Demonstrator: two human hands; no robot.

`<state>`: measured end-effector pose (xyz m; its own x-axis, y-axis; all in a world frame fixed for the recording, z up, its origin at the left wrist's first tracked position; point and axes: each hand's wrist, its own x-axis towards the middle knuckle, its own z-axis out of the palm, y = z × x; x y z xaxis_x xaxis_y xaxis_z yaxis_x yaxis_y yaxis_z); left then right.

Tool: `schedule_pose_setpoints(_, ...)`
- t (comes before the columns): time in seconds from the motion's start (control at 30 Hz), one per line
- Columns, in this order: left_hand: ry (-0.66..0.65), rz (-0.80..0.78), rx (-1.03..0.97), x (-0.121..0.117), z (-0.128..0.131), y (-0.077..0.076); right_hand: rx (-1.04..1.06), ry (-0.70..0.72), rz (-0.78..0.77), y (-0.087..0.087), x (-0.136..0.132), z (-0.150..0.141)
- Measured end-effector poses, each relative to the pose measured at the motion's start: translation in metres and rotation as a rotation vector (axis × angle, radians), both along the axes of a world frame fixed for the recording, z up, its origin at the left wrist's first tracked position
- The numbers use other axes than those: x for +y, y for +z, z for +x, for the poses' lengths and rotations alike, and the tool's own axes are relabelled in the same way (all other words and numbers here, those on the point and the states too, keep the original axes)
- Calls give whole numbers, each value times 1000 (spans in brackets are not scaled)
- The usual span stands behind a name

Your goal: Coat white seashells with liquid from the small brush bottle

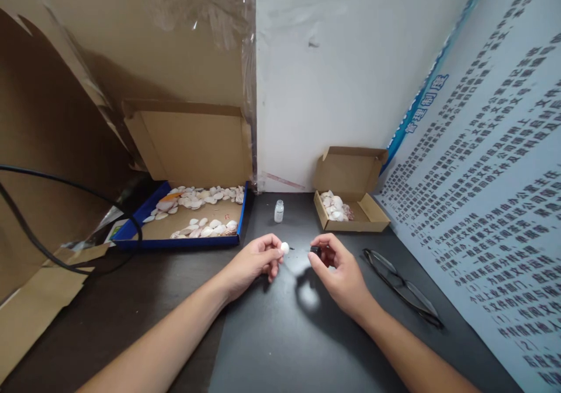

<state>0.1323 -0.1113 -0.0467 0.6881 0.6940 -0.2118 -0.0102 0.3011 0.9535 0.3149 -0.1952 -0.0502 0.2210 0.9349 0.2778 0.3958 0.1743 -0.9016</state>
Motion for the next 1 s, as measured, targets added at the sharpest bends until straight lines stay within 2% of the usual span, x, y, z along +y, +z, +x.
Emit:
schedule_pose_setpoints(0.07, 4, 4, -1, 0, 0, 0, 1, -14, 4, 0, 0, 0)
schedule_pose_setpoints(0.23, 8, 10, -11, 1, -1, -2, 57, 81, 27, -2, -1, 0)
schedule_pose_setpoints(0.43, 5, 8, -23, 1, -2, -5, -26, -22, 5, -1, -1, -1)
schedule_pose_setpoints(0.6, 4, 6, -24, 1, -2, -5, 20, 39, 38, 1, 0, -2)
schedule_pose_setpoints(0.77, 1, 2, -16, 2, -2, -5, -17, -12, 13, 2, -1, -3)
schedule_pose_setpoints(0.9, 5, 10, -7, 1, -2, -4, -7, 62, 52, 1, -3, -2)
schedule_pose_setpoints(1.0, 3, 9, -7, 0, -2, -3, -24, 62, 39, -1, -3, -2)
